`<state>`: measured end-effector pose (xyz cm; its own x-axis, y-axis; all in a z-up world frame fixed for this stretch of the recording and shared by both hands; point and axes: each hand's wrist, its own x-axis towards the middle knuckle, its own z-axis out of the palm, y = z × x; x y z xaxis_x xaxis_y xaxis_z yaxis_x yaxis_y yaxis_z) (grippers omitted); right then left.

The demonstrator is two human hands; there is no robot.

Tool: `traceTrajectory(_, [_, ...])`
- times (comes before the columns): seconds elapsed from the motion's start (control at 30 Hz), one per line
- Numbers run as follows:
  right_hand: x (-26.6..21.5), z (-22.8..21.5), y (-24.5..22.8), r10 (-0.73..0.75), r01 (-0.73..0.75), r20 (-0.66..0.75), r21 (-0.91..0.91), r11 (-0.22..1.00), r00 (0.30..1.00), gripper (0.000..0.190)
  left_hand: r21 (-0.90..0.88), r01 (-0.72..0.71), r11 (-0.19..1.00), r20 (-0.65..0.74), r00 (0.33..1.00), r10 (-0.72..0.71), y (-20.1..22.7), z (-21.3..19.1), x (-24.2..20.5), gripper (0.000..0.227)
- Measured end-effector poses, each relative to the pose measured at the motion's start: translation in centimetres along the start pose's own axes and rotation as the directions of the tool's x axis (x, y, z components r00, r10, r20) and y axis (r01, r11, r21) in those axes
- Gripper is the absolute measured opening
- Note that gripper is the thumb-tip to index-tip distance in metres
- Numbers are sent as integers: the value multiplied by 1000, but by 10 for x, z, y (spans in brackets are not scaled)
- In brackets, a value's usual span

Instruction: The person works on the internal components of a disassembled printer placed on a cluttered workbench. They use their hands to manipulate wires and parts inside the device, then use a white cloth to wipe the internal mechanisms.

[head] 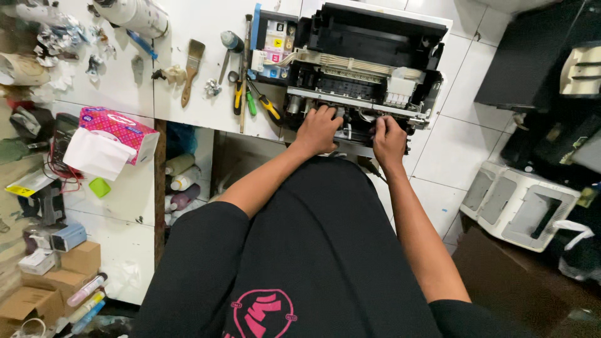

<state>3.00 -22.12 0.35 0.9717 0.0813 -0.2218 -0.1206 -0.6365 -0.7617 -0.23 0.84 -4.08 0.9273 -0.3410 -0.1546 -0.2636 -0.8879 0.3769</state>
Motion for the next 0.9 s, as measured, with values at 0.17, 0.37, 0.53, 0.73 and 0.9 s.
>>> traceTrajectory(0.17, [3,11,14,79,-51,-204,138,989,976,34,-21,-18,1000,-36,999,17,3,-8,0,60])
traceTrajectory(0.37, [3,19,14,289,-104,-405,422,901,868,33,-26,-20,999,-90,996,17,3,-9,-3,61])
traceTrajectory(0.53, [8,28,29,272,-80,-485,379,922,831,31,-22,-19,1000,-147,989,15,0,3,-1,67])
traceTrajectory(0.73, [7,26,31,43,32,-416,171,985,908,8,0,-28,1000,-187,982,27,1,1,0,64])
traceTrajectory(0.9, [1,19,10,-23,47,-248,90,995,968,9,18,-33,999,-208,977,36,1,3,0,65])
